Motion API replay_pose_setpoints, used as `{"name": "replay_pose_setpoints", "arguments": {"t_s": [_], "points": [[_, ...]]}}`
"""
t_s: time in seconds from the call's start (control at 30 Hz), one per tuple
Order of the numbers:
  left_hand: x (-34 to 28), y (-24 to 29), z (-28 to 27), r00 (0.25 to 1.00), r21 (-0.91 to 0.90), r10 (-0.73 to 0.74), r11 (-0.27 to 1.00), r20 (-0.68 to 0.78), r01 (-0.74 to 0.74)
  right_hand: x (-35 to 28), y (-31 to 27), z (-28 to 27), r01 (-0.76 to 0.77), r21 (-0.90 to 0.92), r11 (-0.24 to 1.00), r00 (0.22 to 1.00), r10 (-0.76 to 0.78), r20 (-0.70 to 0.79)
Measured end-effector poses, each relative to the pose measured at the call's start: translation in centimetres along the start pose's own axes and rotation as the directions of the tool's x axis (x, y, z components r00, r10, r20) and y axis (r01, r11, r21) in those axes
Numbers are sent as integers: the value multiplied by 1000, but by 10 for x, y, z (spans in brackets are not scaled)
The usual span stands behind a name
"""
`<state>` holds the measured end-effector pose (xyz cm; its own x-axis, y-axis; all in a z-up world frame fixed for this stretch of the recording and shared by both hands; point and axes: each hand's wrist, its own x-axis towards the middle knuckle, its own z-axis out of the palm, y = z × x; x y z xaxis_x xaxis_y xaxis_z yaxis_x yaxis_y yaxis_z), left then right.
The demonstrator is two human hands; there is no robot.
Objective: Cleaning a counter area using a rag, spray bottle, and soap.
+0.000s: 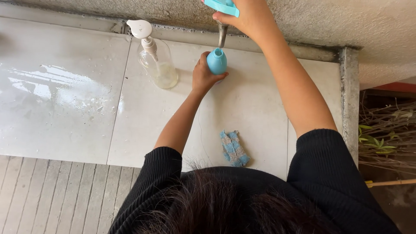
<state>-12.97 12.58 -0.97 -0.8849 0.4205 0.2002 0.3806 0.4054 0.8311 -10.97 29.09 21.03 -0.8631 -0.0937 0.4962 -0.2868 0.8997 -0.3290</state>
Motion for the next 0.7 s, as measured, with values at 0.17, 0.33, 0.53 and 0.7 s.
{"name": "replay_pose_setpoints", "arguments": {"t_s": [0.17, 0.33, 0.53, 0.7], "points": [[2, -4, 3, 1000, 23, -6, 1000, 6, 6, 1, -1, 0, 17, -24, 1000, 1000, -17, -7], [1, -1, 0, 1000, 5, -15, 1000, 14, 15, 1, 0, 3, 32, -57, 998, 999, -33, -26], [1, 0, -1, 998, 4, -45, 999, 32, 45, 2, -5, -1, 52, -32, 998, 998, -53, -35], [2, -1, 1, 998, 18, -51, 999, 30, 50, 3, -4, 2, 44, -87, 995, 998, -47, -35]]}}
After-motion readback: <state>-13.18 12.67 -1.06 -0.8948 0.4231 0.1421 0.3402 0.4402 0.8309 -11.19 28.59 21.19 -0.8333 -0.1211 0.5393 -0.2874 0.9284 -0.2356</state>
